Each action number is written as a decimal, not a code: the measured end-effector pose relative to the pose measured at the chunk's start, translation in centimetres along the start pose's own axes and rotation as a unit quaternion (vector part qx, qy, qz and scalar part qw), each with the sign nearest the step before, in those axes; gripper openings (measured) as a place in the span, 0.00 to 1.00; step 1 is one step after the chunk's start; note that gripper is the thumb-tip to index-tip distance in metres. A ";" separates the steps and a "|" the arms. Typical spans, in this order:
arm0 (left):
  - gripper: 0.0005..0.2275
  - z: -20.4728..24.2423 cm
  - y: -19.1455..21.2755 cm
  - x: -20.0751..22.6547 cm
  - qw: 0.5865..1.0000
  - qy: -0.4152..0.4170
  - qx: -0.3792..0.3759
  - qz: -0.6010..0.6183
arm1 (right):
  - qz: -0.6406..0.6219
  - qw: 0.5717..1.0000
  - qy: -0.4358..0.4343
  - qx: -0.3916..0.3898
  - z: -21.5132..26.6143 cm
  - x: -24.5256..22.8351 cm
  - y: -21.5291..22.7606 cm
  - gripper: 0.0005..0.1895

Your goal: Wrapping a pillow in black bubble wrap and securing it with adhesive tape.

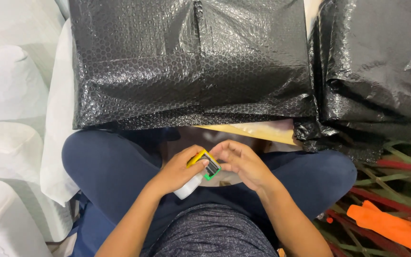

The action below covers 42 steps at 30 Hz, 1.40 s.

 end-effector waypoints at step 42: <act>0.18 0.2 -0.5 -0.7 0.997 0.008 0.006 0.080 | 0.073 0.981 -0.017 0.177 -1.2 4.7 0.1 0.03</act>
Point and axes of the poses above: each hand's wrist, its own z-axis away from the middle knuckle, its own y-axis out of the back of the hand, x = y × z, the point moved 3 cm from there along -z, towards the middle knuckle, and after that the axes turned 1 degree about -z, right-handed, at the moved point
